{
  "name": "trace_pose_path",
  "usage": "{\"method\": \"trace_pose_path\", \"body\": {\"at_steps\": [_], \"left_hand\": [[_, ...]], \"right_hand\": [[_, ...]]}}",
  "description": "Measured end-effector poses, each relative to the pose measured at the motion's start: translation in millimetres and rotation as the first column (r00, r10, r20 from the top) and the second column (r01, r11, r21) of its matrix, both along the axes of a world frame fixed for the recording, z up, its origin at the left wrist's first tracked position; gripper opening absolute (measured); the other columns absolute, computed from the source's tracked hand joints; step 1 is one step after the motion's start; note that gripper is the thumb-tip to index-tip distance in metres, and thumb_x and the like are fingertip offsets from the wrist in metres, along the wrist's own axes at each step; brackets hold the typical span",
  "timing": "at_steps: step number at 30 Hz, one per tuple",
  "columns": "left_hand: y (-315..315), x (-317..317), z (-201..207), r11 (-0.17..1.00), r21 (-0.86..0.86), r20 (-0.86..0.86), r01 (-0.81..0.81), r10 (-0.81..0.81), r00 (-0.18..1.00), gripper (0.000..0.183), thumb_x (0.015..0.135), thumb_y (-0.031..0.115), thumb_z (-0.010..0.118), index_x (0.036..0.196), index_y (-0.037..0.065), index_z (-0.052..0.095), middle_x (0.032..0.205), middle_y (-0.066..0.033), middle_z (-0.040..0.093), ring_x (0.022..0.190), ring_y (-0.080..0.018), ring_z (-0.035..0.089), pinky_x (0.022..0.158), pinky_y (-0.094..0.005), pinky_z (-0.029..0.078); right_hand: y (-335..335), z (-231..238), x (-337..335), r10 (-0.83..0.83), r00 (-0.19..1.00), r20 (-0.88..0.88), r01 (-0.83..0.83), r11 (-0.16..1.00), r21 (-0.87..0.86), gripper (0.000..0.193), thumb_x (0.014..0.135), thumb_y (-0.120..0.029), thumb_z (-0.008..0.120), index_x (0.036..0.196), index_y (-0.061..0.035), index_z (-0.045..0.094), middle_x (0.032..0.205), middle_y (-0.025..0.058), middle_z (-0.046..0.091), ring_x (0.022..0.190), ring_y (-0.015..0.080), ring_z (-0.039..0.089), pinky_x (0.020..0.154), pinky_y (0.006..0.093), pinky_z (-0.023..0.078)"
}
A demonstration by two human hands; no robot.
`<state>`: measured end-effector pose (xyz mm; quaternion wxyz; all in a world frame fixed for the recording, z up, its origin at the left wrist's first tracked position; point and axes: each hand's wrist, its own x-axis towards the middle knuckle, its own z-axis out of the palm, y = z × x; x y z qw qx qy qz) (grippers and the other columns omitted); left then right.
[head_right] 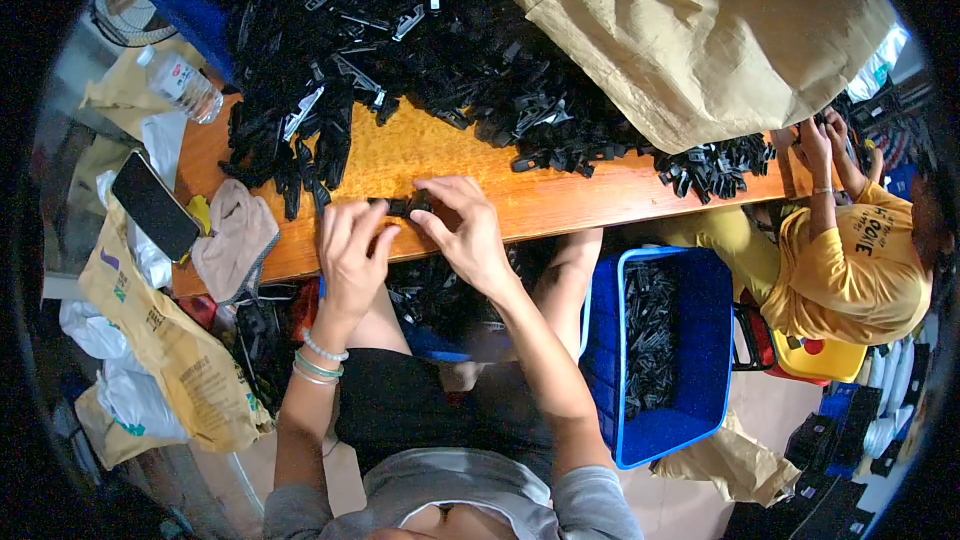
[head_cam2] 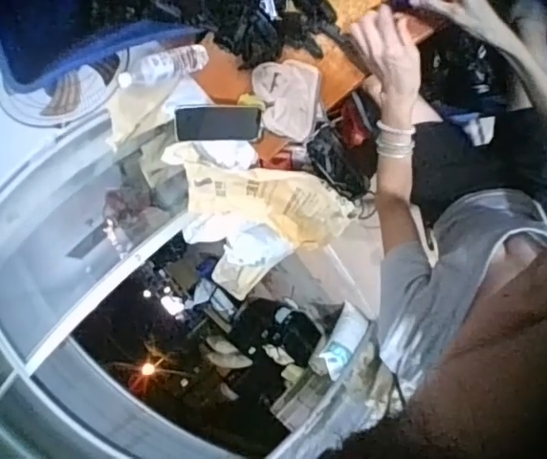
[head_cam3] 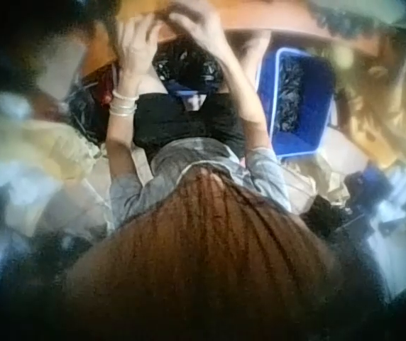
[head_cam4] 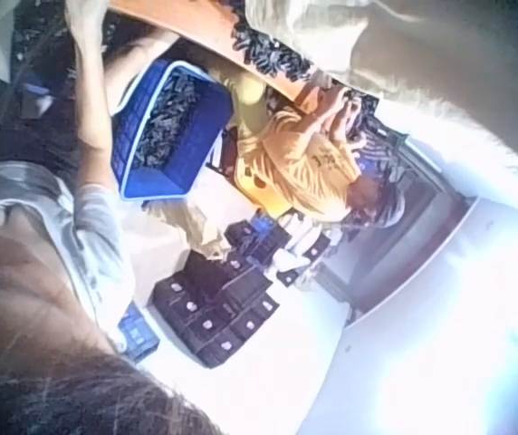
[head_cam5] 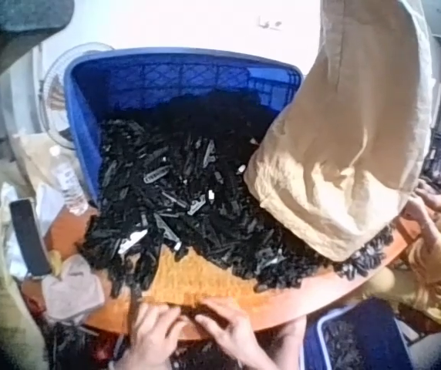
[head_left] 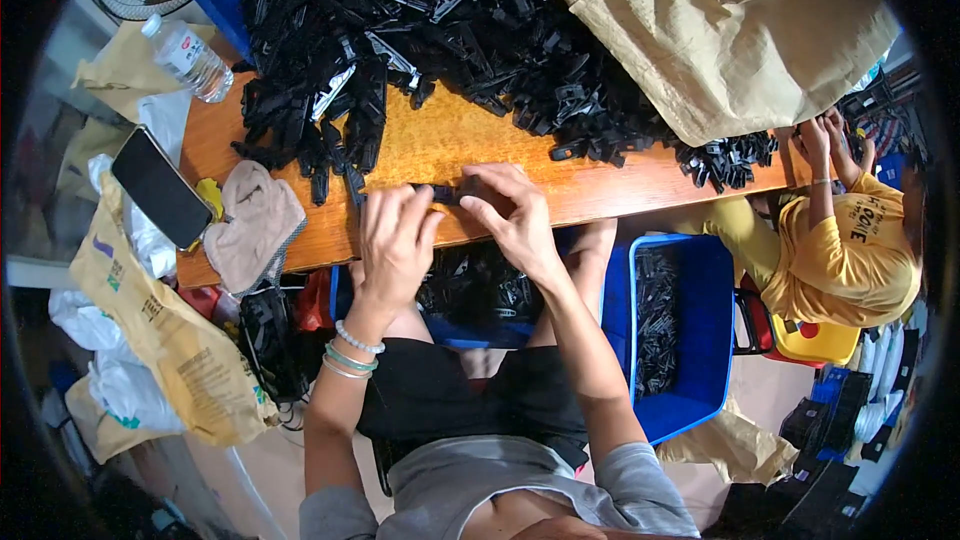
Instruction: The person wipes their hands with a cloth, then repeatedly picks up plastic components from a pile on the table, assembles them together by hand, and drops them into a container below.
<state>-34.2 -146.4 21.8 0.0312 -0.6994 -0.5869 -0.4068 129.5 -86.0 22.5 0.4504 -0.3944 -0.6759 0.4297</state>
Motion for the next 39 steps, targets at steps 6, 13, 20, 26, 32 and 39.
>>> {"method": "trace_pose_path", "body": {"at_steps": [6,13,20,26,32,39], "left_hand": [[12,-25,-3,0.993,-0.066,0.109,0.093,-0.086,0.99,0.02,0.076,-0.003,0.069,0.095,-0.005,0.067,0.094,-0.0147,0.059,0.092,-0.0314,0.057,0.081,-0.0391,0.048],[9,-19,3,0.972,-0.074,0.169,0.222,-0.207,0.964,0.02,0.073,-0.011,0.069,0.093,-0.009,0.066,0.092,-0.0153,0.062,0.086,-0.0306,0.059,0.076,-0.0377,0.05],[30,-41,6,0.953,-0.114,0.231,0.281,-0.25,0.94,0.014,0.079,-0.002,0.065,0.093,-0.005,0.069,0.091,-0.0161,0.063,0.089,-0.0306,0.061,0.081,-0.0366,0.05],[93,-86,20,0.993,-0.002,-0.283,-0.115,0.11,0.953,0.031,0.075,-0.006,0.057,0.103,0.0,0.069,0.113,-0.0187,0.058,0.103,-0.035,0.056,0.091,-0.0405,0.048],[83,-52,32,0.989,0.058,-0.364,0.133,-0.103,0.926,0.024,0.08,-0.004,0.056,0.1,0.003,0.067,0.091,-0.0149,0.055,0.085,-0.0296,0.06,0.071,-0.0389,0.053],[24,-4,13,0.881,-0.216,-0.237,0.42,-0.465,0.853,0.023,0.082,0.001,0.057,0.105,0.0,0.058,0.095,-0.0143,0.054,0.093,-0.0304,0.056,0.081,-0.0404,0.049]], "right_hand": [[7,6,14,0.051,0.94,0.339,-0.088,0.992,0.094,0.024,0.075,-0.002,0.074,0.098,0.0034,0.07,0.082,0.0115,0.061,0.082,0.0239,0.056,0.076,0.0325,0.045],[11,4,6,0.078,0.918,0.389,-0.159,0.971,0.179,0.026,0.07,-0.006,0.077,0.096,-0.0005,0.073,0.087,0.0091,0.06,0.087,0.0257,0.052,0.08,0.0353,0.04],[2,12,28,0.175,0.893,0.414,-0.216,0.975,0.054,0.029,0.072,-0.012,0.078,0.099,-0.0024,0.073,0.092,0.011,0.061,0.092,0.029,0.057,0.083,0.0379,0.043],[-26,23,67,0.214,0.873,0.437,-0.269,0.961,0.068,0.019,0.076,-0.01,0.074,0.092,0.0,0.07,0.095,0.0154,0.064,0.093,0.0336,0.061,0.085,0.0389,0.048],[22,10,108,-0.568,0.667,0.483,0.238,0.776,0.584,0.02,0.081,0.0,0.062,0.1,-0.0042,0.066,0.099,0.0142,0.06,0.093,0.033,0.058,0.081,0.0421,0.046],[51,-11,102,-0.6,0.669,0.439,0.317,0.765,0.561,0.025,0.081,0.002,0.064,0.105,-0.0042,0.069,0.098,0.0155,0.057,0.088,0.0317,0.059,0.076,0.0384,0.048]]}}
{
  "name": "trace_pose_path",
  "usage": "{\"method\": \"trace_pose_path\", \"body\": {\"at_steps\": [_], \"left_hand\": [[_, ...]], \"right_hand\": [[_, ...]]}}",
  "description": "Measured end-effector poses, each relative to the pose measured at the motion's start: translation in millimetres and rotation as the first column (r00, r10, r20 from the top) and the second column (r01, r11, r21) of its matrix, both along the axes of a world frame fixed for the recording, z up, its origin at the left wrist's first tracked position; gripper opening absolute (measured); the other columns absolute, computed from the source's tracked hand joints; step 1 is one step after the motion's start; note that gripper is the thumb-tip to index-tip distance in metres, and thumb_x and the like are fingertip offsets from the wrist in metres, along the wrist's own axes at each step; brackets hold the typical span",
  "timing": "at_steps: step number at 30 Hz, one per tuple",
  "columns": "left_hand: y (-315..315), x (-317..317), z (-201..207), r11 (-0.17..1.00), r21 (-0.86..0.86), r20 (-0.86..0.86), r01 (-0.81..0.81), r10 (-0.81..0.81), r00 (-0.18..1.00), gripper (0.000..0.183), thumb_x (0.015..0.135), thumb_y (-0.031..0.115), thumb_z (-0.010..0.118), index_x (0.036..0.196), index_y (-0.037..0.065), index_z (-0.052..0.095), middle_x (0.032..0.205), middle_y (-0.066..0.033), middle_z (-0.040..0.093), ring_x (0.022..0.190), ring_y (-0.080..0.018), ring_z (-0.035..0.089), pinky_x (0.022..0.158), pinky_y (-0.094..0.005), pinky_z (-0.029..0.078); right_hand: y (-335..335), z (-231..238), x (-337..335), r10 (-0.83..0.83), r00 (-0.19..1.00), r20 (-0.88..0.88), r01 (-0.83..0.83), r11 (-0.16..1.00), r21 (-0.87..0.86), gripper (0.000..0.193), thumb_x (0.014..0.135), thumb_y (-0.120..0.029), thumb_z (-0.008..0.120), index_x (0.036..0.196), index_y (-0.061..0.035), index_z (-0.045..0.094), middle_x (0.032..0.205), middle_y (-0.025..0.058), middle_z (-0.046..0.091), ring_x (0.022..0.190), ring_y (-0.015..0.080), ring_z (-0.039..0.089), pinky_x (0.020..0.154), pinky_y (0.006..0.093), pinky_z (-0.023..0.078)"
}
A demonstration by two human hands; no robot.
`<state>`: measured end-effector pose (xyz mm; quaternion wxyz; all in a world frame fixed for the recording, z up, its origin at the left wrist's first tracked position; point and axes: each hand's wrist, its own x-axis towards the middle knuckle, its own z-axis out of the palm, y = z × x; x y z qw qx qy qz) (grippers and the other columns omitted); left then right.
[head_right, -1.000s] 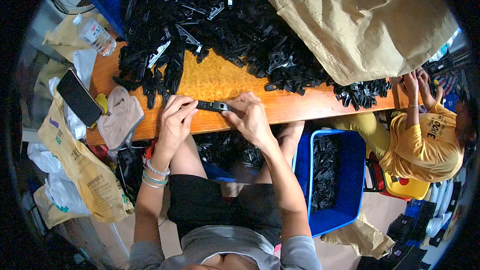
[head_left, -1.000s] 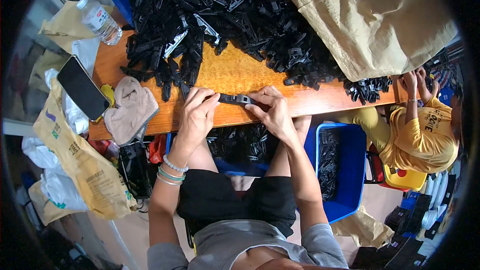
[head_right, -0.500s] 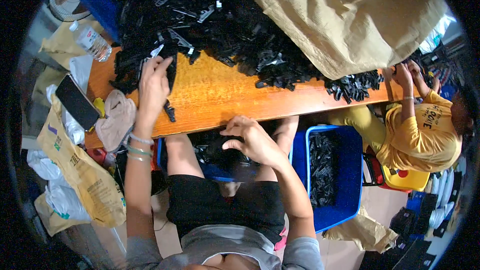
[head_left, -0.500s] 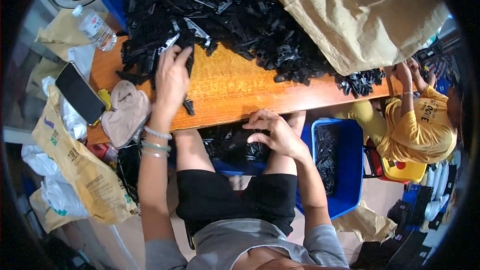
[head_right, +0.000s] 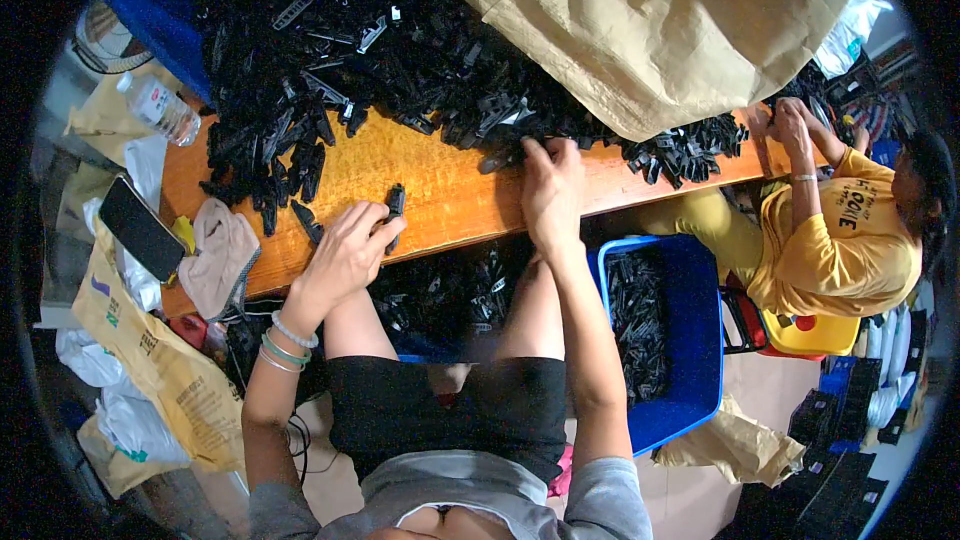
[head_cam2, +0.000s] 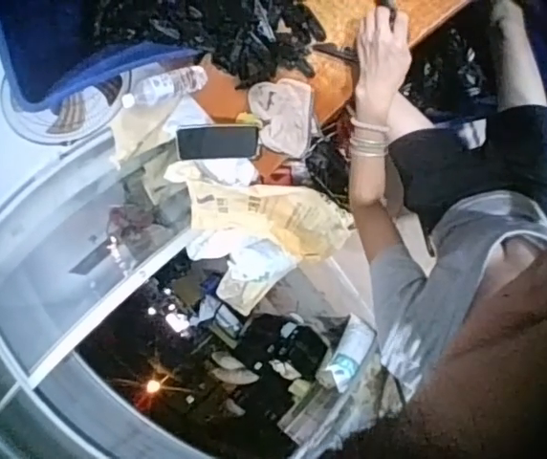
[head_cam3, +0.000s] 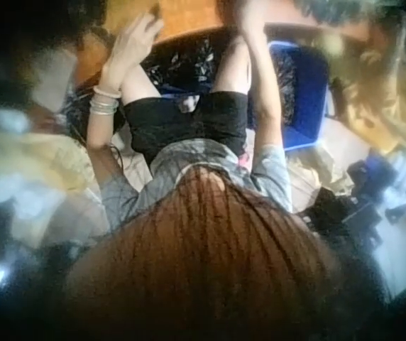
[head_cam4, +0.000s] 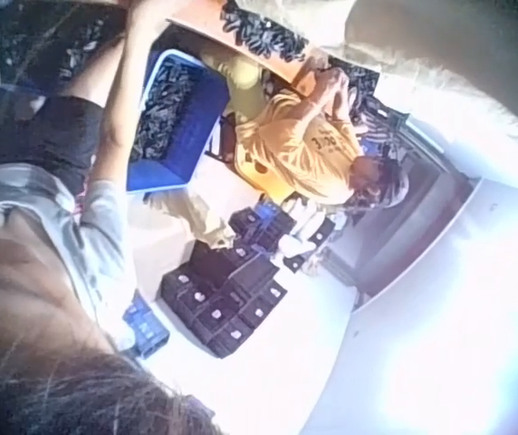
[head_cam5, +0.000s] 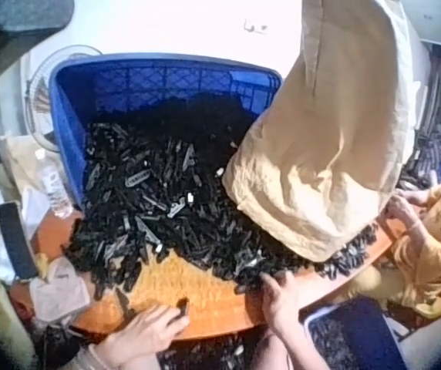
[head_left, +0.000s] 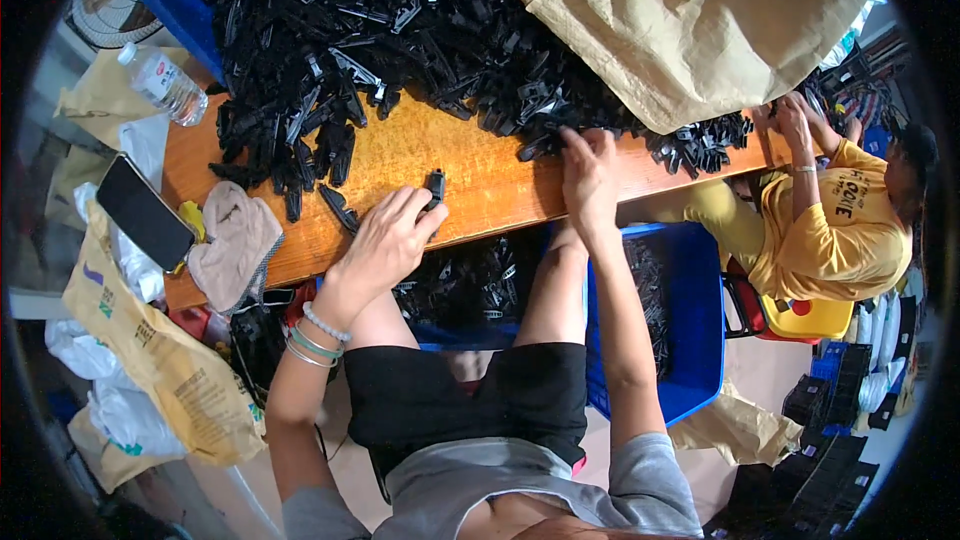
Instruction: The person wipes their hands with a cloth, then repeatedly picks up plastic components from a pile on the table, assembles them together by hand, and drops them into a container below.
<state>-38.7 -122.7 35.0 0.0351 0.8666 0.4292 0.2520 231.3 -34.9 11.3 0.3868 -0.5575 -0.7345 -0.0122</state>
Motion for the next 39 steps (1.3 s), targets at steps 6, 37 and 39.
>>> {"method": "trace_pose_path", "body": {"at_steps": [6,37,39], "left_hand": [[-4,6,-8,0.996,-0.072,0.129,-0.055,0.064,0.99,0.029,0.083,0.004,0.065,0.11,-0.002,0.058,0.102,-0.0181,0.056,0.095,-0.0345,0.057,0.083,-0.0417,0.049],[5,19,-17,0.971,-0.234,0.432,-0.051,0.151,0.889,0.02,0.077,0.002,0.071,0.097,-0.002,0.067,0.089,-0.0108,0.056,0.083,-0.0263,0.053,0.075,-0.0362,0.046],[6,18,-16,0.971,-0.237,0.433,-0.043,0.145,0.89,0.02,0.077,0.002,0.07,0.096,-0.002,0.067,0.089,-0.0111,0.057,0.083,-0.0267,0.053,0.075,-0.0367,0.046]], "right_hand": [[-36,10,-29,0.106,0.993,0.059,-0.104,0.994,-0.026,0.029,0.082,-0.001,0.065,0.111,-0.0069,0.069,0.096,0.0154,0.059,0.085,0.0319,0.06,0.074,0.0391,0.05],[-67,21,-32,0.283,0.88,-0.381,-0.453,0.74,-0.497,0.03,0.08,-0.008,0.072,0.108,0.0009,0.068,0.086,0.0168,0.061,0.081,0.0329,0.061,0.073,0.0382,0.047],[-61,19,-29,0.343,0.876,-0.34,-0.472,0.758,-0.451,0.03,0.078,-0.007,0.073,0.107,-0.0001,0.069,0.089,0.0159,0.061,0.084,0.0321,0.059,0.075,0.0384,0.046]]}}
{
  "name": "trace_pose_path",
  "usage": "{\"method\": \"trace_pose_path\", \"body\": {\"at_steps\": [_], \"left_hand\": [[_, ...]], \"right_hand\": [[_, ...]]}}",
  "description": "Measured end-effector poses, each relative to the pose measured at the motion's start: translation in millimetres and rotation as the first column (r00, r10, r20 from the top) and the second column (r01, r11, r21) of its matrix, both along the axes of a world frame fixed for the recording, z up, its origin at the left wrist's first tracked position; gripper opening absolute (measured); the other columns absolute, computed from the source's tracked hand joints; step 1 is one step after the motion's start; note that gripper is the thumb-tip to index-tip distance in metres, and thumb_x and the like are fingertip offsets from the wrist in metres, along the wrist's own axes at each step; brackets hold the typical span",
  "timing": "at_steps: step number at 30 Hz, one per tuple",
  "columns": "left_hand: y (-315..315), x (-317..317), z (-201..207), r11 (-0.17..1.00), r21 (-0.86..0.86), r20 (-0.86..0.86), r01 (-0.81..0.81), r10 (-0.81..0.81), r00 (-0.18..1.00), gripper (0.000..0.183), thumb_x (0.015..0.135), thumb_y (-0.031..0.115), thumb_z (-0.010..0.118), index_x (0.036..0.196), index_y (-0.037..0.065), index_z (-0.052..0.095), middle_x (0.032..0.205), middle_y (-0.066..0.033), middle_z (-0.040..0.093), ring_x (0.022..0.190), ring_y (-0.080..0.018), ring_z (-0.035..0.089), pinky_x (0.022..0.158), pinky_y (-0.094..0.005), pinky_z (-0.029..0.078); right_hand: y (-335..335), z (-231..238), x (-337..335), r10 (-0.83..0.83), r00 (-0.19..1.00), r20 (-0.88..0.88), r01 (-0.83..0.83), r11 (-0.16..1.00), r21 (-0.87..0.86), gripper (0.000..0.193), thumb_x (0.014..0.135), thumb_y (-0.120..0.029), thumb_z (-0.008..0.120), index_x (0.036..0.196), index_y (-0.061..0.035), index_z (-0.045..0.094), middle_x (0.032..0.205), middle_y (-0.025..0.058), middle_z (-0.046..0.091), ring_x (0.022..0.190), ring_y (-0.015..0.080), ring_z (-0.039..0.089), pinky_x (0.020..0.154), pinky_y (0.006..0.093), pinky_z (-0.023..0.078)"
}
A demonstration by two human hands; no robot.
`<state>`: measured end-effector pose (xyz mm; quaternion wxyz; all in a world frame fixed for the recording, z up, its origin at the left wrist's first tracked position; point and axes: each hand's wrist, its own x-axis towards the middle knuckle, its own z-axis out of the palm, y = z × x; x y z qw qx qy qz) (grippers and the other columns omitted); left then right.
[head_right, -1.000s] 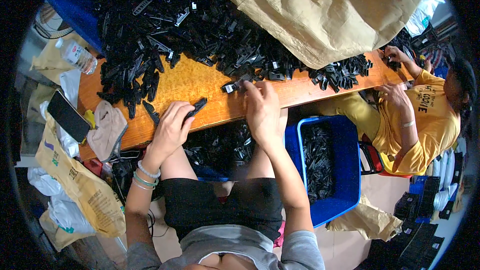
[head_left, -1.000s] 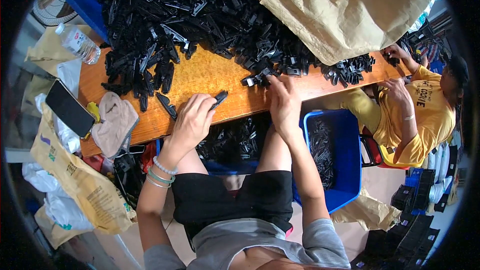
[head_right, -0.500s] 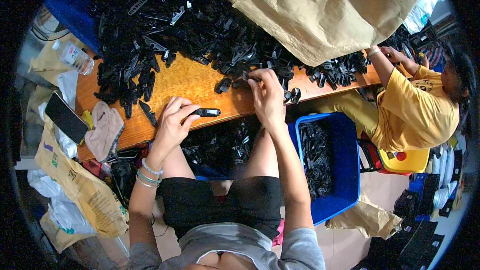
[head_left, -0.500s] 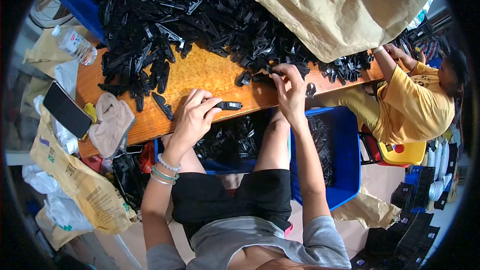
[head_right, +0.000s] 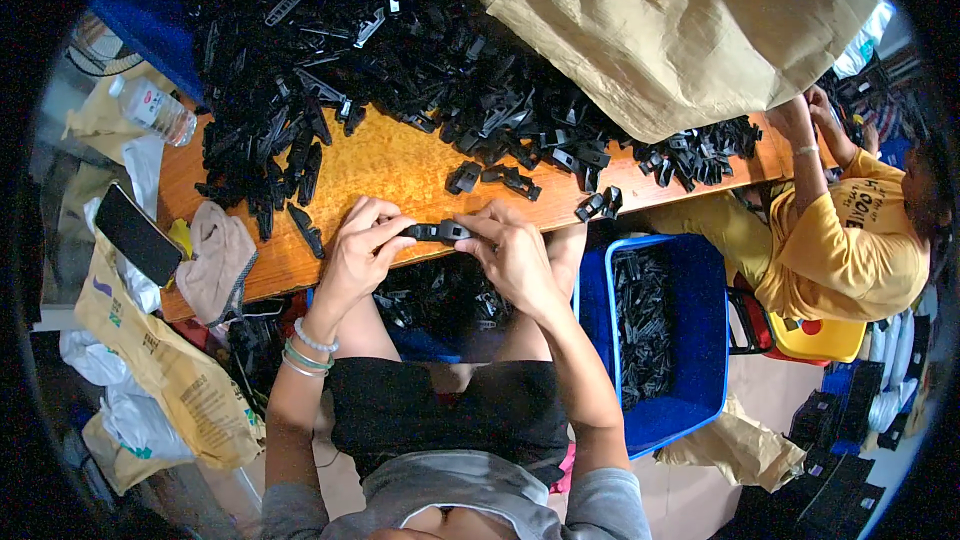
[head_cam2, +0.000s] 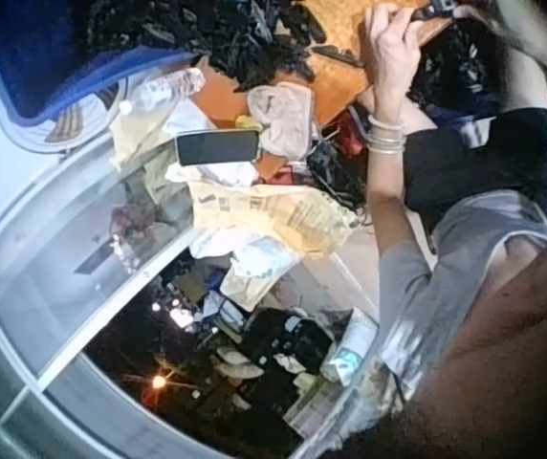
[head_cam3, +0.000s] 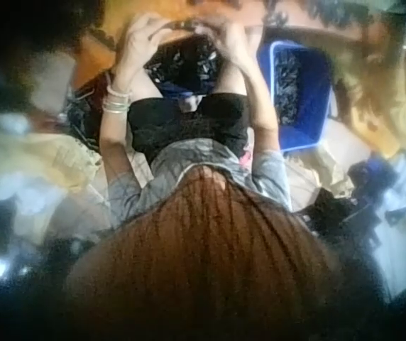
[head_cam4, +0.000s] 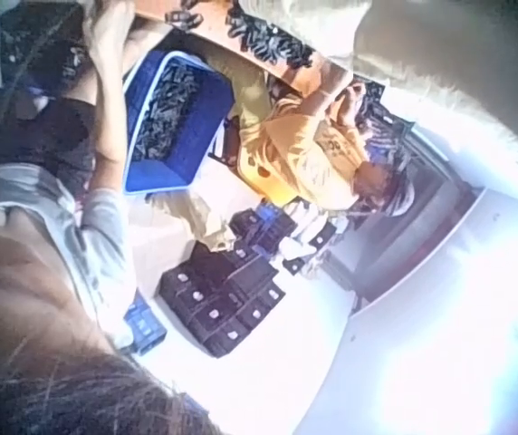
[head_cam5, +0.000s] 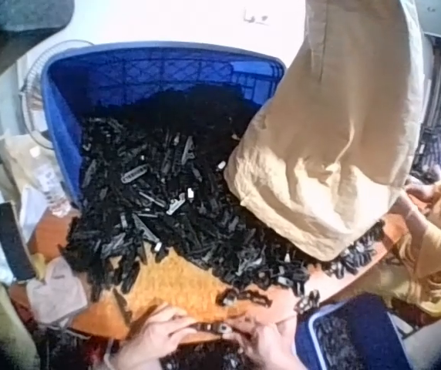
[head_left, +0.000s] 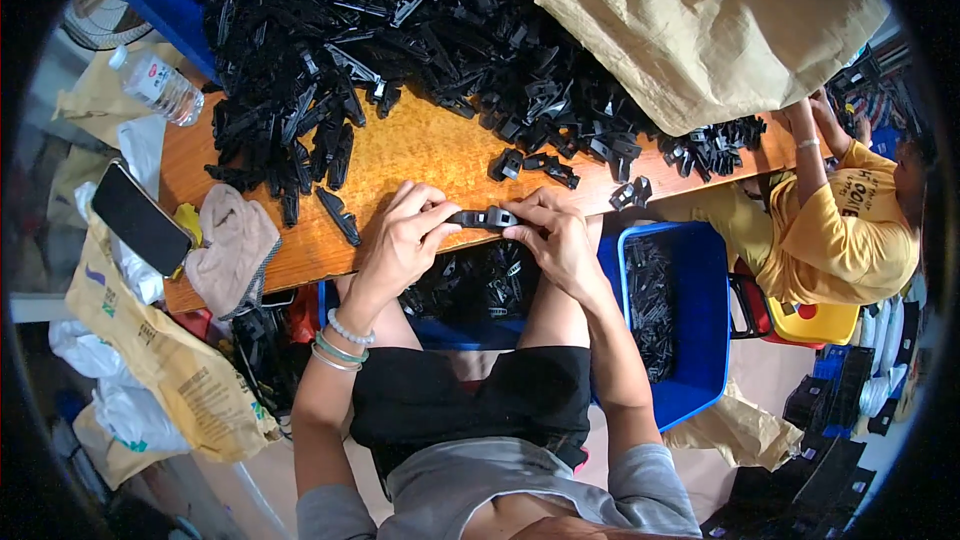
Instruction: The person wipes their hands with a cloth, then repeatedly picks up plastic components from a pile on the table, assembles them together by hand, and drops them into a container below.
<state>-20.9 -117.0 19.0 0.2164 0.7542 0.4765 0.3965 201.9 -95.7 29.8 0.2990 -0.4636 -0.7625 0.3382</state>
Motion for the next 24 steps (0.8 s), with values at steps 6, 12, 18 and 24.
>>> {"method": "trace_pose_path", "body": {"at_steps": [6,12,18,24], "left_hand": [[3,3,-1,0.996,0.049,-0.013,0.071,-0.071,0.997,0.019,0.075,0.0,0.069,0.094,-0.003,0.066,0.089,-0.0128,0.058,0.084,-0.0292,0.054,0.076,-0.0381,0.046],[-15,-11,19,0.996,0.083,0.024,0.033,-0.035,0.999,0.038,0.074,0.015,0.079,0.105,-0.005,0.066,0.098,-0.0132,0.062,0.093,-0.0285,0.059,0.081,-0.0354,0.049],[-52,-75,12,0.885,0.257,-0.265,-0.389,0.452,0.852,0.04,0.074,-0.014,0.05,0.109,-0.002,0.065,0.108,-0.0158,0.061,0.097,-0.0335,0.058,0.088,-0.0412,0.047],[-37,-52,1,0.901,0.341,-0.328,-0.268,0.381,0.865,0.025,0.078,-0.001,0.068,0.103,-0.001,0.066,0.104,-0.0154,0.061,0.094,-0.0324,0.059,0.082,-0.0407,0.049]], "right_hand": [[6,0,-14,0.125,0.991,0.037,-0.13,0.978,0.161,0.031,0.071,-0.003,0.074,0.102,-0.0019,0.071,0.09,0.0118,0.057,0.087,0.0295,0.052,0.077,0.0373,0.043],[-22,14,-12,0.144,0.987,-0.068,-0.141,0.989,0.048,0.035,0.075,0.0,0.071,0.109,-0.0012,0.067,0.098,0.0122,0.061,0.097,0.0323,0.059,0.084,0.0366,0.048],[-7,-7,97,-0.525,0.845,0.103,0.38,0.726,0.573,0.043,0.079,0.008,0.05,0.117,-0.0061,0.063,0.119,0.0172,0.055,0.103,0.0306,0.052,0.089,0.0389,0.044],[21,-18,134,-0.465,0.863,0.196,0.32,0.804,0.501,0.026,0.081,0.002,0.06,0.105,-0.004,0.067,0.11,0.0123,0.062,0.102,0.0317,0.056,0.091,0.0409,0.044]]}}
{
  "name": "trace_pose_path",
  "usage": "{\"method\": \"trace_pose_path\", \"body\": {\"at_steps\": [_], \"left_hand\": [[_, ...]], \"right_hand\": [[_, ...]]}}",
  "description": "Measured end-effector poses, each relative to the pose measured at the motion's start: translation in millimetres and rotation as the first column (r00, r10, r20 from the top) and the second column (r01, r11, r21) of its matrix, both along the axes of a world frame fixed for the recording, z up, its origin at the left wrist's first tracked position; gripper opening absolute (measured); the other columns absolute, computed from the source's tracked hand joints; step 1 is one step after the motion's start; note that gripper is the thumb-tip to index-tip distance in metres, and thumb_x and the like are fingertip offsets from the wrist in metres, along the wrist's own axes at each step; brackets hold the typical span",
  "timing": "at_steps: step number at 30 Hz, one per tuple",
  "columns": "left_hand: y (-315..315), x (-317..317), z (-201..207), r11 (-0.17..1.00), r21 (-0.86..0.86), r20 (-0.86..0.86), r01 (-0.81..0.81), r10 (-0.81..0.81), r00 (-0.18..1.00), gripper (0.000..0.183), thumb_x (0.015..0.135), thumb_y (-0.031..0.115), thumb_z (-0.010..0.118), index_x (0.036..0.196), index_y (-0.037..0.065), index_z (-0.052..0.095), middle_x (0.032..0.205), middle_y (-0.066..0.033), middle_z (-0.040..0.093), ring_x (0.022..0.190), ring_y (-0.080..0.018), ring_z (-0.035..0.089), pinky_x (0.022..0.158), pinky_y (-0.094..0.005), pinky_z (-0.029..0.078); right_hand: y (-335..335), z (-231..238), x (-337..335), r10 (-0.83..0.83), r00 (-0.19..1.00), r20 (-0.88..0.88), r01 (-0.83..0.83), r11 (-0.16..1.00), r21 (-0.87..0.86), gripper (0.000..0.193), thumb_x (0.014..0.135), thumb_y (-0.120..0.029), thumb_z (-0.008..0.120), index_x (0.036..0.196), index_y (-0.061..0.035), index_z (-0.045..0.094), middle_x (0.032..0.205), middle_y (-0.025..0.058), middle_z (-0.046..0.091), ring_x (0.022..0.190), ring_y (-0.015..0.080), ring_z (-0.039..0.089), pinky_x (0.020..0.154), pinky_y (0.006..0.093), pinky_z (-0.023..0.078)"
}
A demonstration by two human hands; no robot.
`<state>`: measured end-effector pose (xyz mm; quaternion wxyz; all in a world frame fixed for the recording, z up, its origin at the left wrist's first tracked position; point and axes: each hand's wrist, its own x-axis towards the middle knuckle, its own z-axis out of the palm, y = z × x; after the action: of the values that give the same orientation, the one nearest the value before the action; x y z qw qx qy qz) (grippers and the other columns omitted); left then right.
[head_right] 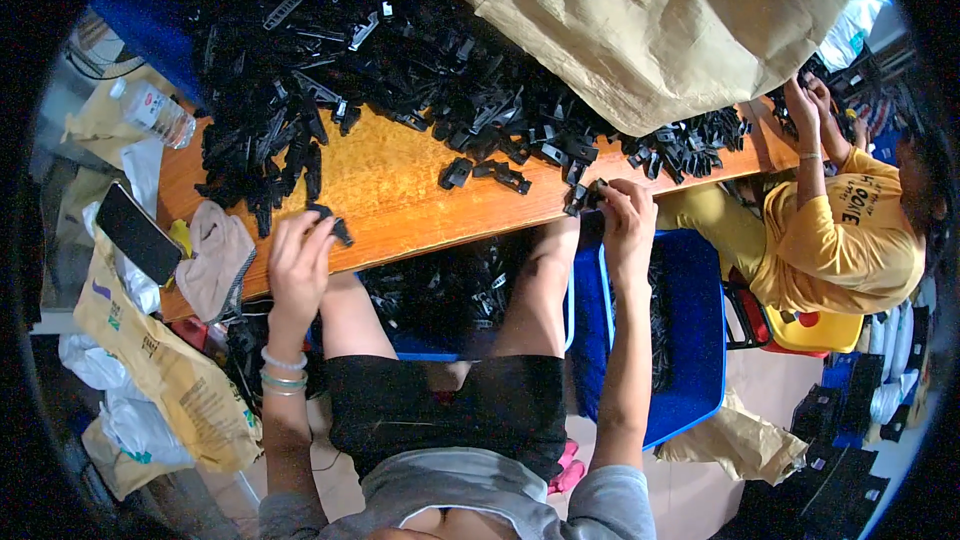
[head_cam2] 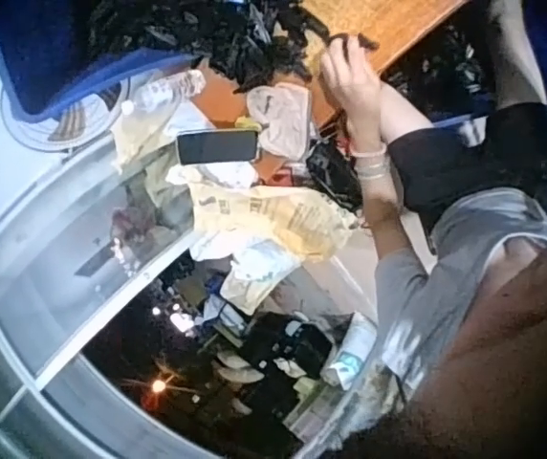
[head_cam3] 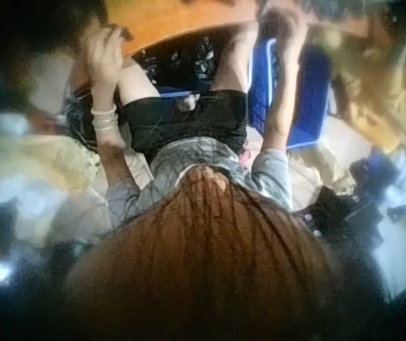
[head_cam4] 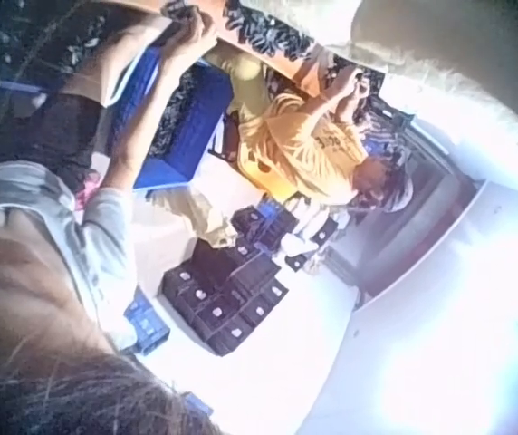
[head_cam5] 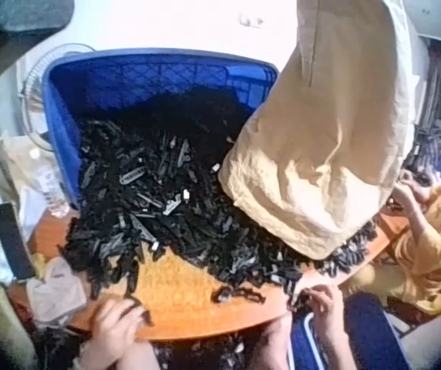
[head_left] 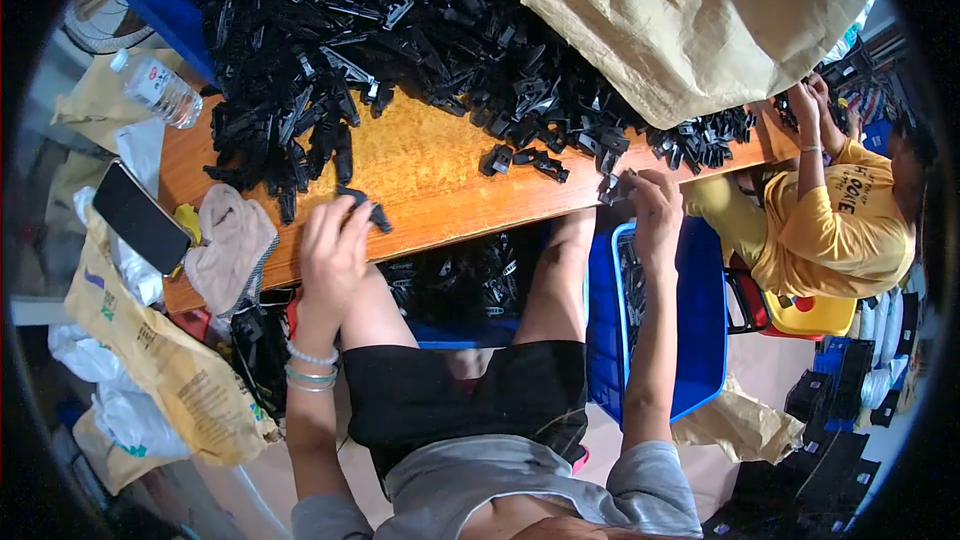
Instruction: The person wipes their hands with a cloth, then repeatedly picks up plastic components from a pile on the table, assembles them together by hand, and drops them into a container below.
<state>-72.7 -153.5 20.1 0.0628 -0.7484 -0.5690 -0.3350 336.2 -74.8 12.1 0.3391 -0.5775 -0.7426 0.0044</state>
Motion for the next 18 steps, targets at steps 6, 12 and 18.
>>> {"method": "trace_pose_path", "body": {"at_steps": [6,12,18], "left_hand": [[0,24,-9,0.994,0.108,-0.087,0.014,-0.005,0.996,0.026,0.077,0.008,0.074,0.099,-0.002,0.064,0.094,-0.0124,0.061,0.085,-0.0292,0.059,0.071,-0.0387,0.05],[-10,25,0,0.999,0.023,0.126,-0.025,0.022,0.992,0.025,0.073,0.004,0.076,0.095,-0.002,0.066,0.094,-0.0129,0.06,0.087,-0.0302,0.057,0.074,-0.0392,0.048],[6,20,5,0.981,-0.159,0.37,0.108,-0.042,0.928,0.024,0.072,0.0,0.074,0.095,-0.003,0.068,0.093,-0.0126,0.059,0.088,-0.029,0.055,0.078,-0.0377,0.047]], "right_hand": [[-1,-9,4,0.009,0.877,-0.48,-0.004,1.0,0.011,0.004,0.087,0.001,0.063,0.09,0.0032,0.062,0.106,0.0119,0.062,0.105,0.0218,0.06,0.091,0.0317,0.047],[-31,12,-76,-0.106,0.573,-0.812,-0.009,0.991,-0.136,0.016,0.101,-0.014,0.05,0.109,-0.0047,0.06,0.07,-0.0009,0.057,0.053,0.004,0.047,0.046,0.0182,0.037],[-42,21,-171,-0.186,0.387,-0.903,-0.639,0.652,-0.408,0.022,0.1,-0.017,0.052,0.117,-0.0049,0.059,0.07,-0.0024,0.054,0.051,0.004,0.045,0.043,0.0181,0.033]]}}
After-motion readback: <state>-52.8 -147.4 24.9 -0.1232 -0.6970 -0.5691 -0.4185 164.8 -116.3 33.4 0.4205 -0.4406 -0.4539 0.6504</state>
